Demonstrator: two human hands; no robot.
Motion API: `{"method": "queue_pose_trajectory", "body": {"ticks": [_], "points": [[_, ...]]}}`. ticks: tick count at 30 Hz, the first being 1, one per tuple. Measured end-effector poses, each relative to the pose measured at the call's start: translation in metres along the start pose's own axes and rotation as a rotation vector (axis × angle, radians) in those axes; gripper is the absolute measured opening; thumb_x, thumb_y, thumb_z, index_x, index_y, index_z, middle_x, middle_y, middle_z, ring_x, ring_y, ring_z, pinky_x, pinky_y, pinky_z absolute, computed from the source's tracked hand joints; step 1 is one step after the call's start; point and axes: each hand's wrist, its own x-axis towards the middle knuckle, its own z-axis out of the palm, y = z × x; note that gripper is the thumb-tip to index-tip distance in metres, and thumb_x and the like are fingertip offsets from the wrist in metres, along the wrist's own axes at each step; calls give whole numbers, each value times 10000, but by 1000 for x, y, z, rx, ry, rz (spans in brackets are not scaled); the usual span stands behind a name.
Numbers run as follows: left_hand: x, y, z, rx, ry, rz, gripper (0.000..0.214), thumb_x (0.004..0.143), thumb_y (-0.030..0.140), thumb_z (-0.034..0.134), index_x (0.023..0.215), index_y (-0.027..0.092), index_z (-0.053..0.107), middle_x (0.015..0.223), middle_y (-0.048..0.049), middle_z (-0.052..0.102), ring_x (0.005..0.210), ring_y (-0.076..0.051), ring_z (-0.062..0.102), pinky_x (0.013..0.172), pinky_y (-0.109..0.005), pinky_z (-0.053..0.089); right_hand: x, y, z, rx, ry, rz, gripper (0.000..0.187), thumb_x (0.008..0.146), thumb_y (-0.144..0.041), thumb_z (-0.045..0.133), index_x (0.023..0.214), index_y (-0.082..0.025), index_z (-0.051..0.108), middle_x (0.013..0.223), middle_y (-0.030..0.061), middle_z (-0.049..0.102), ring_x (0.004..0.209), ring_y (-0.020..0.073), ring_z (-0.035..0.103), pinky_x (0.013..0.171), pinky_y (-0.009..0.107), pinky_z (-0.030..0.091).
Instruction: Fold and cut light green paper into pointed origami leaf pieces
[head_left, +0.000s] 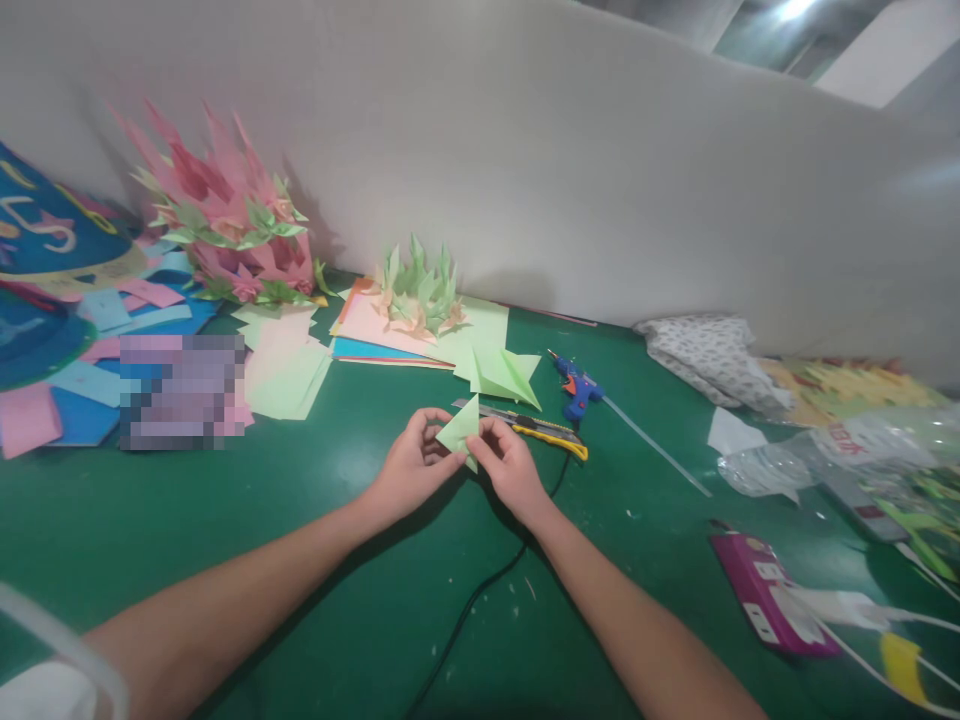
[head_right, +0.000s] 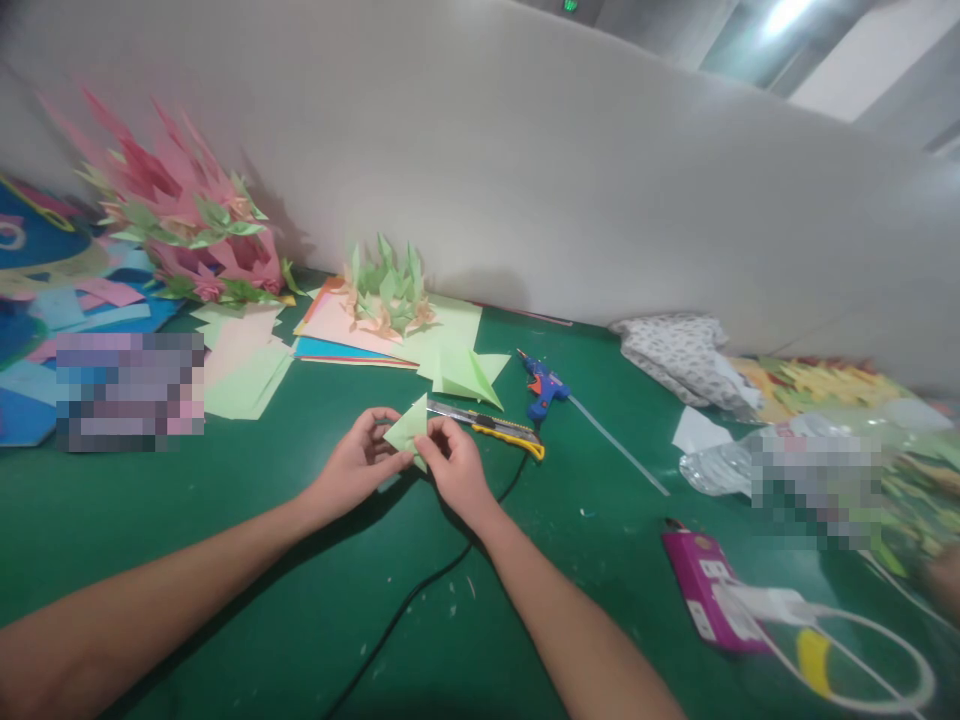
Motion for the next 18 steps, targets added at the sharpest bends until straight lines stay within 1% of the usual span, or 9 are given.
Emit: {"method": "queue_pose_trajectory", "body": {"ticks": [4, 9, 13, 18], "points": [[1, -2, -1, -31, 14, 1, 364, 697, 200, 645, 937, 189, 373, 794, 29, 567, 680, -83, 580, 661, -223, 476, 1, -1, 0, 36, -10, 25, 189, 791, -360, 552, 749, -188, 486, 676, -20, 479, 612, 122, 454, 580, 234, 387], [0, 0, -1, -11, 8, 12, 347, 697, 191, 649, 915, 194, 379, 768, 46, 541, 659, -74, 559, 636, -207, 457, 0, -3, -1, 100, -23, 53, 202, 784, -363, 573, 754, -178, 497, 692, -19, 485, 642, 119, 453, 610, 234, 380], [-1, 1, -1, -20, -32, 13, 356, 687, 188, 663, 926, 185, 400, 816, 30, 520, 684, -73, 537, 624, -193, 440, 0, -2, -1, 118, -23, 77, 214, 776, -372, 588, 759, -175, 509, 696, -14, 491, 648, 121, 457, 611, 237, 382], [1, -3, -2, 9, -13, 37, 297, 713, 178, 635, 909, 181, 412, 815, 27, 493, 720, -80, 527, 651, -199, 442, 1, -2, -2, 152, -37, 104, 243, 764, -401, 599, 753, -174, 513, 701, -9, 512, 654, 127, 475, 627, 245, 397]]}}
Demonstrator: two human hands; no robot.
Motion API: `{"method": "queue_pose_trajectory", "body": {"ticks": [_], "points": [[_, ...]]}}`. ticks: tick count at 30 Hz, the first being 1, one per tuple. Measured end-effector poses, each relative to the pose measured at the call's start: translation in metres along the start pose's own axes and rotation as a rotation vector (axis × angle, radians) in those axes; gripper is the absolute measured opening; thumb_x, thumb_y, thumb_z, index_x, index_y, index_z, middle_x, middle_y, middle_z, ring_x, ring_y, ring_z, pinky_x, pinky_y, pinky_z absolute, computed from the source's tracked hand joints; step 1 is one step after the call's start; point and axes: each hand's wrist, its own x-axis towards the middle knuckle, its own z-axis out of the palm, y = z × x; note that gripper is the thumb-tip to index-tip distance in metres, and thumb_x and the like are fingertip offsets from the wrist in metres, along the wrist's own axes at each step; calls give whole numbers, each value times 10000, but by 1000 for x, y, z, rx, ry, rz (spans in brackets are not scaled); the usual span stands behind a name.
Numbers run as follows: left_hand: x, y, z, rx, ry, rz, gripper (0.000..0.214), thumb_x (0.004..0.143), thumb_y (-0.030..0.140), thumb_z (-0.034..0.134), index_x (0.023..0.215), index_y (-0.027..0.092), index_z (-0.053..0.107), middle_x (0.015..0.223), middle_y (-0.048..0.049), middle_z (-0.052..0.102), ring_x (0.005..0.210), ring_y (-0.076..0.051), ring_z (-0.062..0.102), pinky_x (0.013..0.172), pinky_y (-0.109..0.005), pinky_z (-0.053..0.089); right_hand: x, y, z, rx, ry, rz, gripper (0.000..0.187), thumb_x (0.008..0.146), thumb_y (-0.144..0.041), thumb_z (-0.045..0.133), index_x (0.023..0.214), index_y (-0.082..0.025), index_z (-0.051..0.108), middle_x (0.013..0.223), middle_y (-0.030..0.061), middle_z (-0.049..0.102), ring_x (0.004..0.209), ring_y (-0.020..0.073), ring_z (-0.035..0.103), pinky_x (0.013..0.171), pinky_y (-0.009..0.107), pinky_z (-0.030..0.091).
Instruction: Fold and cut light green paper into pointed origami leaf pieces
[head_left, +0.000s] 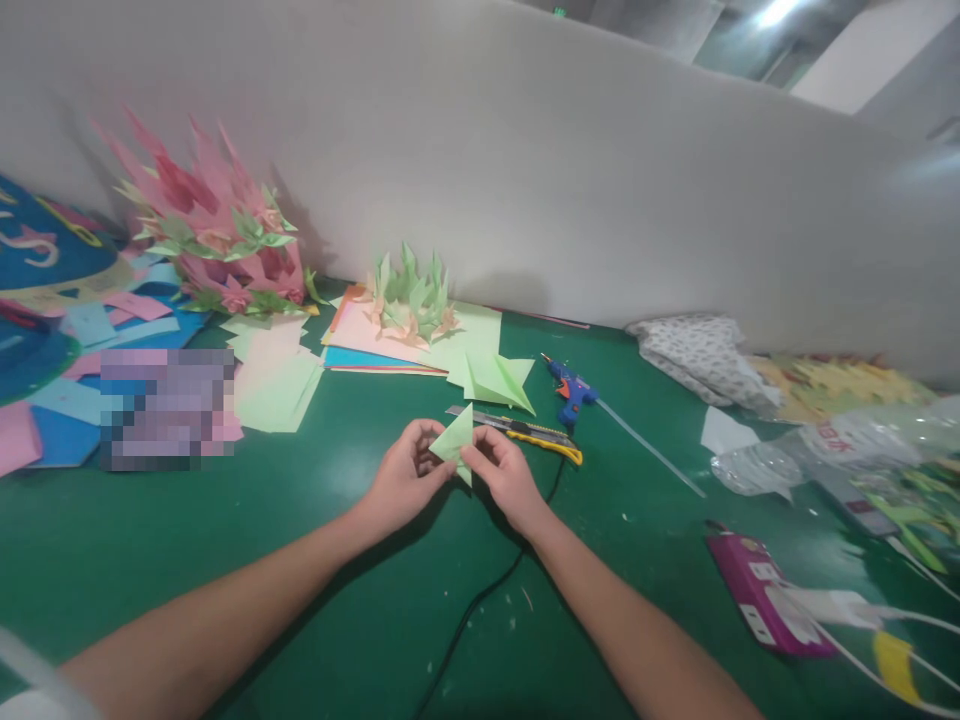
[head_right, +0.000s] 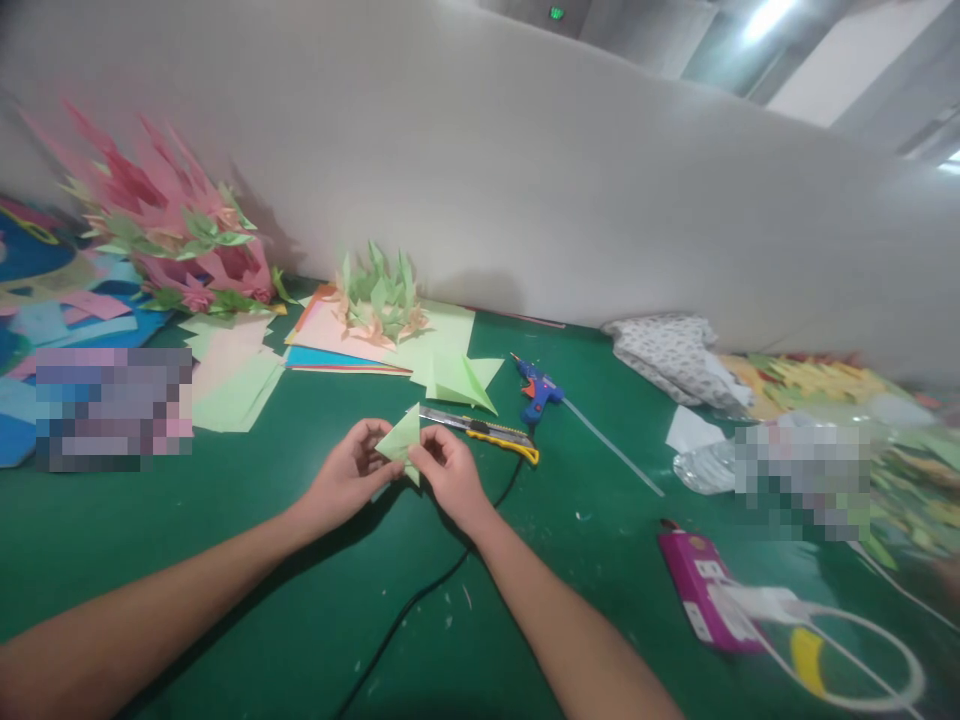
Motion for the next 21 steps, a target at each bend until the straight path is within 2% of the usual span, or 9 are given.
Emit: {"method": "queue_pose_trajectory", "body": {"ticks": [3, 9, 16, 21], "points": [[0, 0, -1, 3, -27, 8, 289, 724, 157, 618, 912, 191, 401, 821, 29, 495, 736, -82, 527, 667, -204, 445, 0, -1, -1, 37, -8, 19, 256, 759, -410, 606, 751, -173, 509, 712, -6, 523, 665, 129, 481, 639, 249, 399], [-3, 4, -3, -7, -133, -17, 403, 736, 168, 624, 1041, 212, 364, 937, -7, 506, 791, -102, 541, 725, -246, 460, 0, 0, -1, 64, -2, 39, 240, 776, -395, 588, 778, -175, 496, 726, -4, 514, 677, 130, 476, 653, 257, 392], [-2, 3, -7, 142, -12, -45, 244, 778, 292, 589, 959, 177, 472, 931, -25, 525, 850, -138, 527, 698, -236, 449, -1, -6, -2, -74, -83, 14, 199, 785, -333, 582, 741, -177, 466, 669, -31, 430, 615, 101, 399, 584, 221, 333], [-5, 6, -11, 164, -41, -75, 219, 777, 284, 600, 927, 178, 481, 848, -5, 549, 796, -128, 537, 698, -232, 437, -4, -11, -6, -177, -185, -5, 199, 809, -323, 549, 714, -172, 462, 676, -32, 410, 630, 100, 378, 584, 217, 314]]}}
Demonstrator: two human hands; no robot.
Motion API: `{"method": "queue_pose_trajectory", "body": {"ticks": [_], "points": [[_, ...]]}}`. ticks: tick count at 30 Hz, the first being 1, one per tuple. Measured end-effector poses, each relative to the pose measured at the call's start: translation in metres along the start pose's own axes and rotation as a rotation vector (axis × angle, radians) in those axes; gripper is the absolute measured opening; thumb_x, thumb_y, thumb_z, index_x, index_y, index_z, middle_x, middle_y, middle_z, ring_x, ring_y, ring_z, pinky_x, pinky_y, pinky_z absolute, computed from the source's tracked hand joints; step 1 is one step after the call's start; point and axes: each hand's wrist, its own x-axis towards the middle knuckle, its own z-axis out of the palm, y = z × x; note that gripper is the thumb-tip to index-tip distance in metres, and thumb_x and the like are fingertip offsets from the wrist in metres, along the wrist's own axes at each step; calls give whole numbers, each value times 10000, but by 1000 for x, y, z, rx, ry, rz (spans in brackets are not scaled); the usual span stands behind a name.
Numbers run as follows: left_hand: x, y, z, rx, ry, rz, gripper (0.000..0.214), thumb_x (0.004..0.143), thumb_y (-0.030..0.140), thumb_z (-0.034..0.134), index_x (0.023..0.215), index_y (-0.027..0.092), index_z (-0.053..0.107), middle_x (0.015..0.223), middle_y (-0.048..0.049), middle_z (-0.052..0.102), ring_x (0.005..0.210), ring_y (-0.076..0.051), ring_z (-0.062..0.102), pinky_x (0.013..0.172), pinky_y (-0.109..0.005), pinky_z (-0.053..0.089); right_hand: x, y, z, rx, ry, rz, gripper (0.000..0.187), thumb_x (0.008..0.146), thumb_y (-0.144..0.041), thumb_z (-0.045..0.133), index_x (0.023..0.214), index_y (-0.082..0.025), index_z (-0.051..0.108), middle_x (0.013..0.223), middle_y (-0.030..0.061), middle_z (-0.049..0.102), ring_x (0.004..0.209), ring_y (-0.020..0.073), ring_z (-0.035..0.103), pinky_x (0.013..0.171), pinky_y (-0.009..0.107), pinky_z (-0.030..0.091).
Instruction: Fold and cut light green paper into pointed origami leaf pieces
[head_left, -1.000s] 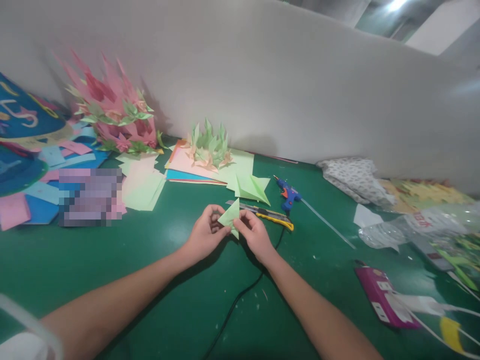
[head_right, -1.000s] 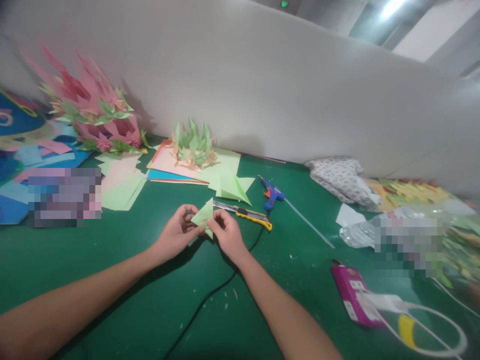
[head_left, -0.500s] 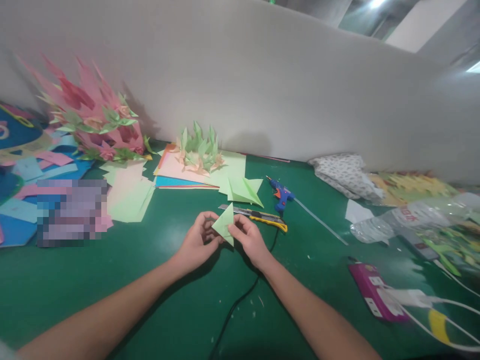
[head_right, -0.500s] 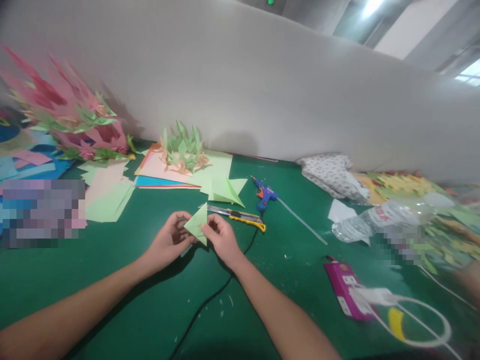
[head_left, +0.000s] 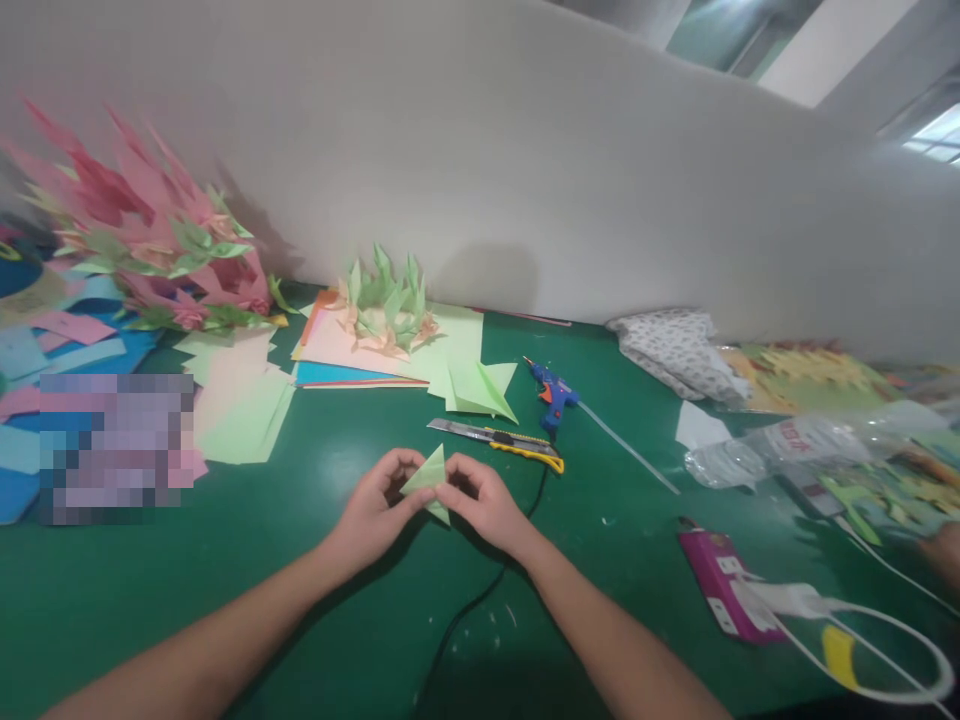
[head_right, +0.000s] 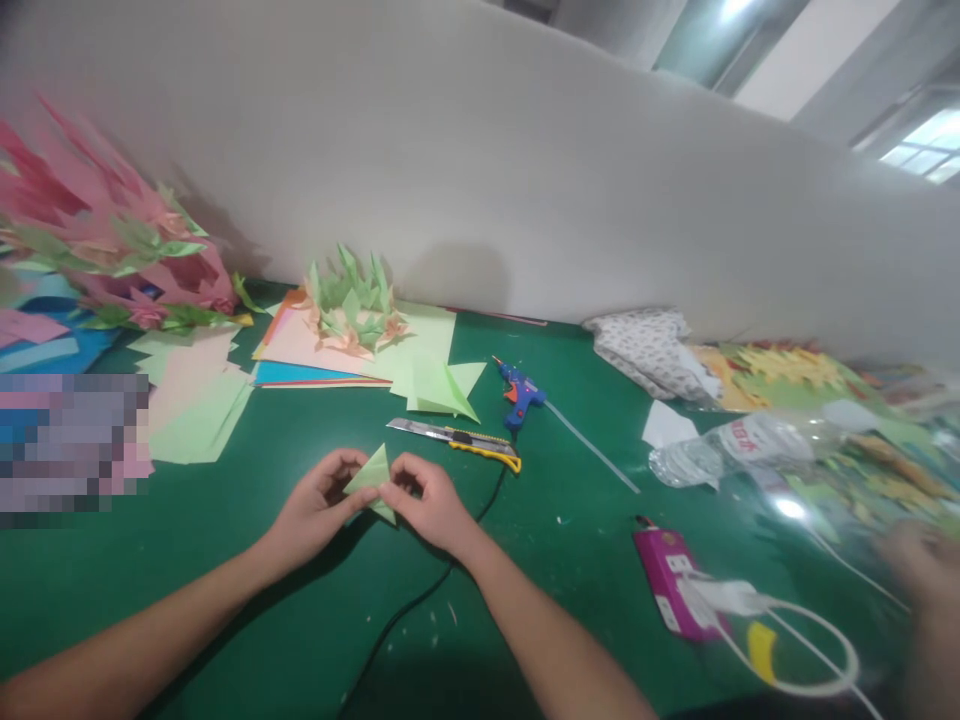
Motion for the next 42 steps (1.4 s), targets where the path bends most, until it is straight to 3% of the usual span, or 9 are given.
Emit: {"method": "queue_pose_trajectory", "body": {"ticks": [4, 9, 15, 24, 32, 34, 38, 42], "points": [[-1, 3, 0, -31, -86, -25, 255, 782, 290, 601, 963, 184, 455, 735, 26, 534, 690, -107, 522, 640, -214, 422, -3, 0, -3, 28, -67, -11, 201, 818, -336, 538, 726, -163, 495, 683, -27, 424, 644, 107, 390, 607, 227, 330], [2, 2, -1, 17, -155, -31, 277, 779, 321, 593, 982, 166, 488, 853, -21, 577, 777, -138, 546, 678, -237, 437, -1, 3, -8, -4, -123, -41, 235, 825, -381, 530, 754, -158, 549, 708, -7, 477, 685, 126, 422, 649, 246, 362], [3, 2, -2, 236, -116, -53, 286, 778, 414, 561, 710, 136, 549, 599, 18, 515, 577, -112, 474, 533, -216, 376, 1, 4, -12, -39, -133, -60, 241, 828, -370, 532, 715, -158, 517, 660, -31, 414, 626, 102, 381, 580, 216, 329], [0, 5, 3, 69, -67, -25, 272, 746, 401, 602, 714, 139, 539, 600, 27, 522, 559, -106, 491, 532, -217, 403, -1, -5, -11, -165, -264, -234, 317, 868, -396, 459, 794, -151, 644, 692, 14, 564, 662, 137, 504, 644, 250, 396], [-1, 10, 3, 51, -90, -93, 269, 709, 386, 639, 715, 124, 578, 568, 18, 547, 494, -98, 499, 490, -213, 399, -4, -3, -8, -186, -264, -234, 243, 850, -260, 454, 797, -144, 661, 689, 10, 563, 595, 108, 465, 558, 212, 359], [0, 8, 3, 65, -109, -76, 268, 717, 384, 634, 736, 119, 594, 585, 8, 560, 514, -105, 505, 503, -218, 407, -4, 1, -7, -242, -216, -231, 210, 808, -195, 459, 743, -143, 653, 610, -17, 493, 517, 84, 381, 487, 198, 295], [3, 0, 3, 153, -70, 31, 248, 729, 359, 633, 790, 118, 630, 730, -36, 619, 674, -145, 544, 639, -260, 447, -3, 4, -8, -256, -175, -225, 168, 770, -187, 478, 632, -145, 565, 561, -42, 379, 524, 79, 340, 482, 195, 270], [3, -1, -1, 84, -100, -11, 282, 710, 373, 650, 841, 124, 637, 792, -50, 639, 733, -170, 563, 697, -288, 456, -3, 3, -11, -189, -238, -208, 258, 830, -286, 458, 614, -152, 500, 580, -35, 403, 552, 87, 376, 512, 206, 299]]}}
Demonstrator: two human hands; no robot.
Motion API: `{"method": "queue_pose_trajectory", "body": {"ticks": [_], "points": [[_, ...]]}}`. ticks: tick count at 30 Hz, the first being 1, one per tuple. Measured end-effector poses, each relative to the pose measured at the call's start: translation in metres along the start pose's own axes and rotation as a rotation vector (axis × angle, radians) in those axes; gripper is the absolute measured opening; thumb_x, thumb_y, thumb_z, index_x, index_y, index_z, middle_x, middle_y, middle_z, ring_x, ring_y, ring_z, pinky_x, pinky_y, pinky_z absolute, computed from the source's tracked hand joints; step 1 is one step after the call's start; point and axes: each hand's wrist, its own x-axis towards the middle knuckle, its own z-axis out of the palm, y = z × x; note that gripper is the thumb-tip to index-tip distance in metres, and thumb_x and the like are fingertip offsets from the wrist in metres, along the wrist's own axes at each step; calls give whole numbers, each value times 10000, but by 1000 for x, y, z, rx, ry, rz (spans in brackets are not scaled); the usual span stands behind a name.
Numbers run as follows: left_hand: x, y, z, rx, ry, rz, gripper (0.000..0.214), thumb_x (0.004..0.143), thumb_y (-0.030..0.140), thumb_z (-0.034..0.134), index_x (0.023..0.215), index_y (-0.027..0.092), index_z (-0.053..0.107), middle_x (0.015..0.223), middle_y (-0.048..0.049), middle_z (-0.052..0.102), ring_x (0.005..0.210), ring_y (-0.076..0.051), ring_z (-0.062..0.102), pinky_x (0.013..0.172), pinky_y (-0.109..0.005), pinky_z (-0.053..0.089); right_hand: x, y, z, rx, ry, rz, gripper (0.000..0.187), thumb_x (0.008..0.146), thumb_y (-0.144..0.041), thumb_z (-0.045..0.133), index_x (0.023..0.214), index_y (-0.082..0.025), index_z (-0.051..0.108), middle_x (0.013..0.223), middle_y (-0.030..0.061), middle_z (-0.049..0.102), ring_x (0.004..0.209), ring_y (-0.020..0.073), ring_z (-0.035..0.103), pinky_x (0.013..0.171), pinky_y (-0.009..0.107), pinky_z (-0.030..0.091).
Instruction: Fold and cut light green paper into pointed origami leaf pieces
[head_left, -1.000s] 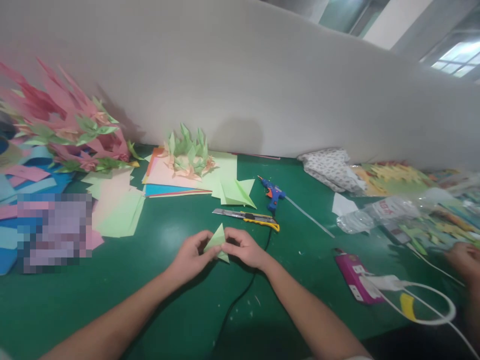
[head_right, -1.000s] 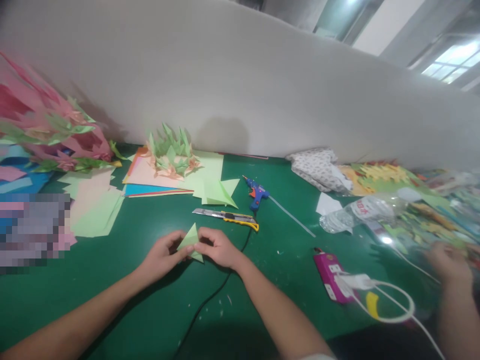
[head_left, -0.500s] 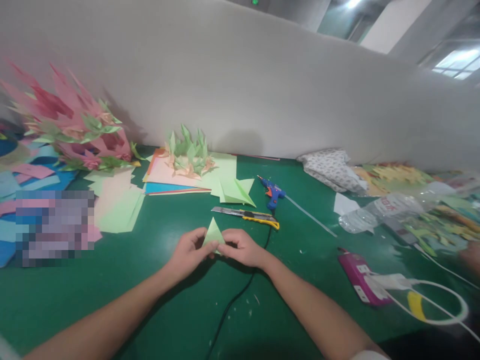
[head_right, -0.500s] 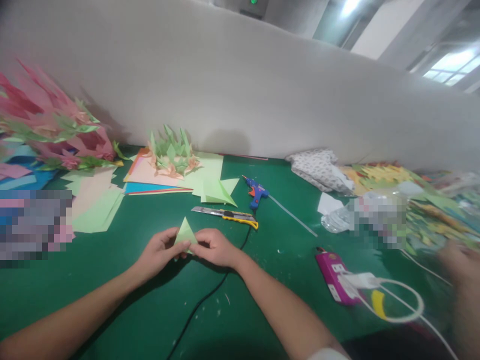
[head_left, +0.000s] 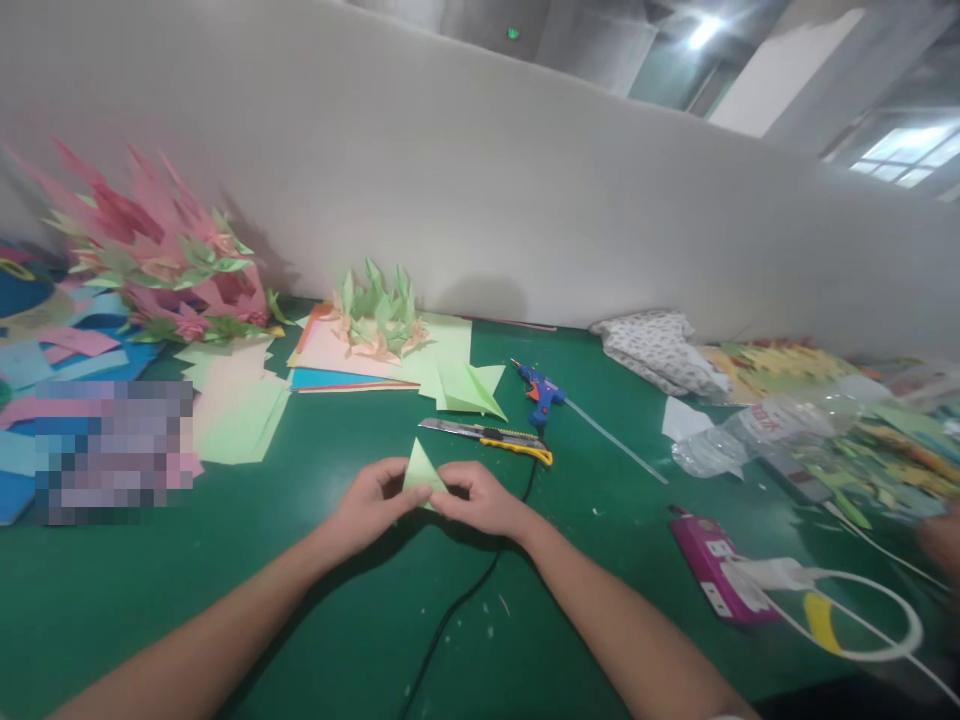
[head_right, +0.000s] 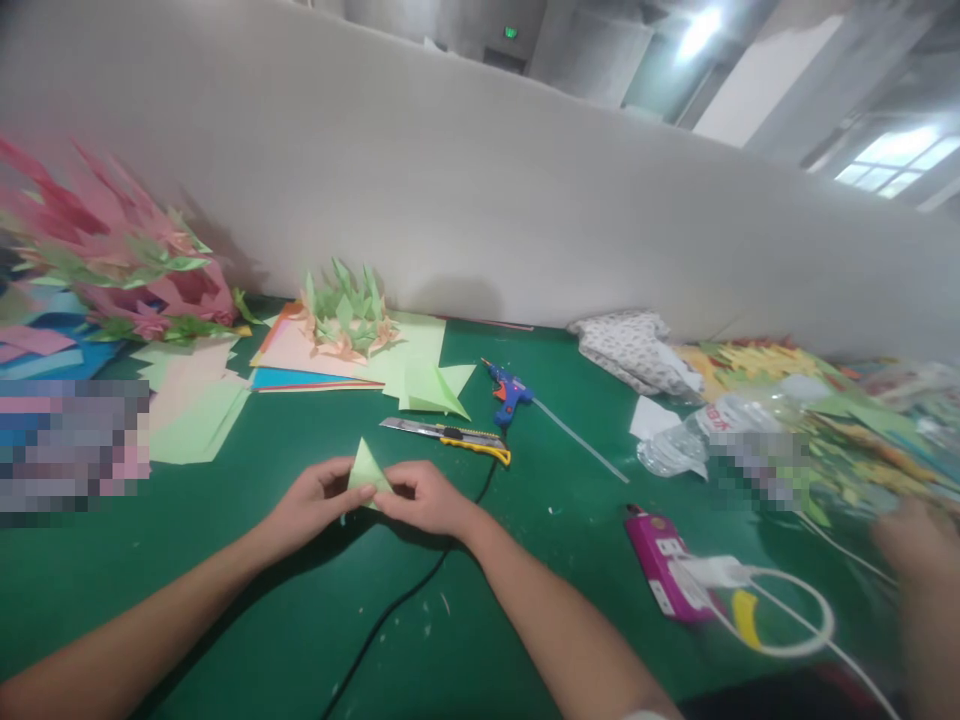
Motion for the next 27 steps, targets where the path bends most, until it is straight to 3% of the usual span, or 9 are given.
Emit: {"method": "queue_pose_trajectory", "body": {"ticks": [6, 18, 24, 27], "points": [[-7, 11, -1, 52, -158, -28, 266, 730, 354, 623, 813, 102, 640, 733, -45, 597, 662, -146, 519, 596, -242, 418, -1, 3, -3, -25, -28, -19, 369, 836, -397, 461, 552, -169, 401, 593, -38, 329, 571, 95, 337, 528, 218, 280], [-4, 13, 0, 45, -184, -38, 352, 771, 443, 565, 853, 103, 604, 694, -18, 537, 598, -109, 460, 525, -202, 367, 2, 4, -1, 74, 11, 33, 374, 870, -413, 414, 609, -152, 472, 595, -38, 353, 556, 87, 319, 503, 207, 266], [-2, 13, 1, 17, -77, -41, 371, 734, 452, 606, 868, 106, 606, 677, -14, 557, 571, -101, 451, 516, -207, 365, 1, 8, -1, 213, 58, 112, 404, 863, -476, 411, 622, -159, 482, 602, -32, 391, 572, 92, 350, 517, 203, 311], [-2, 13, 3, -26, -3, -57, 370, 701, 456, 634, 822, 108, 600, 642, -4, 558, 540, -93, 443, 492, -203, 353, 0, 6, -2, 209, -4, 88, 363, 851, -458, 447, 673, -154, 534, 626, -22, 456, 586, 100, 405, 543, 210, 340]]}}
